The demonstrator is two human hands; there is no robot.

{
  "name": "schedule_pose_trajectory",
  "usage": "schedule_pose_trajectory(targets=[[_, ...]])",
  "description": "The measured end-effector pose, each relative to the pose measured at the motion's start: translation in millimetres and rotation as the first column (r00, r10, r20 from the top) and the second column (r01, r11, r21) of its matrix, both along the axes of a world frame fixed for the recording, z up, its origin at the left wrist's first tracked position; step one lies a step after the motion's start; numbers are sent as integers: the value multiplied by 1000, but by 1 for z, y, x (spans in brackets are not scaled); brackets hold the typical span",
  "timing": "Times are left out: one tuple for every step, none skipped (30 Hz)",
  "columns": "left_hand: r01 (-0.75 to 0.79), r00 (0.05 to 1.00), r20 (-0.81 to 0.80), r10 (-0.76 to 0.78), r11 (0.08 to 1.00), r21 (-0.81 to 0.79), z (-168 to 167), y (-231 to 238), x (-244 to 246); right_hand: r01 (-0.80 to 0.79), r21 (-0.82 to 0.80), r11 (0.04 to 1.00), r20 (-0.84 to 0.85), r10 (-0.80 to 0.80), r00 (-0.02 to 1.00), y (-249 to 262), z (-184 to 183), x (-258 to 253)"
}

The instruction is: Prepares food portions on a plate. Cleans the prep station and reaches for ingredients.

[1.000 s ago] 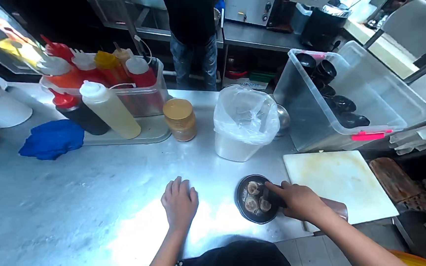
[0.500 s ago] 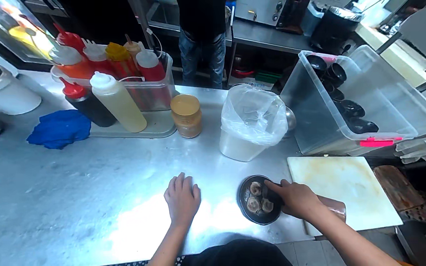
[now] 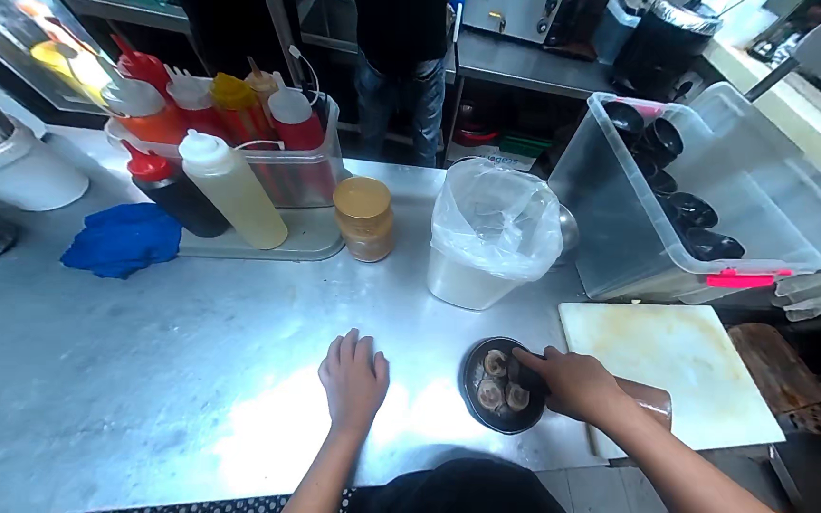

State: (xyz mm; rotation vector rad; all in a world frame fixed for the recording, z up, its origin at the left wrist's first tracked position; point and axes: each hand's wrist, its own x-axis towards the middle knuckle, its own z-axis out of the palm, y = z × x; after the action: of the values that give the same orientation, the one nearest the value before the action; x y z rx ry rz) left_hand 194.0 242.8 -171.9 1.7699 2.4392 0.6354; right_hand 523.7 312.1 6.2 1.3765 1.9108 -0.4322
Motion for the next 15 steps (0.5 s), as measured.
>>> schedule_pose_trajectory(targets=[[-3, 1000, 1, 3, 1000, 5, 0, 0, 0, -4, -8, 1000, 13, 4, 1000, 0, 0, 0], [-6, 1000, 0, 6, 1000, 7, -1, 1, 0, -8, -18, 1000, 19, 8, 1000, 0, 1, -1], [-8, 1000, -3, 8, 1000, 6, -1, 1, -1, -10, -25, 1000, 19, 10, 1000, 0, 1, -2], [-9, 1000, -5, 9, 1000, 4, -1, 1, -1, -10, -26, 1000, 14, 10, 1000, 1, 0, -2], [-9, 1000, -9, 9, 1000, 4, -2, 1, -1, -8, -22, 1000, 10, 9, 1000, 1, 0, -2], [-8, 1000, -10, 8, 1000, 6, -2, 1, -1, -11, -15, 1000, 10, 11, 1000, 2, -1, -2], [-7, 1000, -11, 7, 1000, 10, -3, 1, -1, -13, -11, 1000, 12, 13, 1000, 2, -1, -1], [-7, 1000, -10, 8, 1000, 11, -3, 1, 0, -15, -14, 1000, 14, 15, 1000, 3, -1, 0], [-9, 1000, -8, 9, 1000, 8, -2, 1, 0, -15, -16, 1000, 8, 15, 1000, 3, -1, 0], [-10, 1000, -8, 10, 1000, 6, -1, 1, -1, -10, -12, 1000, -9, 10, 1000, 3, -1, 2], [-10, 1000, -8, 10, 1000, 2, 0, 1, -1, 3, -7, 1000, -34, -3, 999, 2, 0, 5], [-10, 1000, -10, 10, 1000, 2, -1, 1, -1, 16, 3, 1000, -63, -16, 998, 1, 0, 9], [-10, 1000, -10, 10, 1000, 4, -2, 1, -1, 29, 14, 999, -91, -28, 995, 1, 1, 13], [-9, 1000, -11, 9, 1000, 4, -3, 1, -1, 40, 25, 999, -120, -37, 992, -1, 2, 19], [-8, 1000, -12, 8, 1000, 5, -3, 1, -1, 50, 42, 998, -149, -43, 988, -2, 3, 24]])
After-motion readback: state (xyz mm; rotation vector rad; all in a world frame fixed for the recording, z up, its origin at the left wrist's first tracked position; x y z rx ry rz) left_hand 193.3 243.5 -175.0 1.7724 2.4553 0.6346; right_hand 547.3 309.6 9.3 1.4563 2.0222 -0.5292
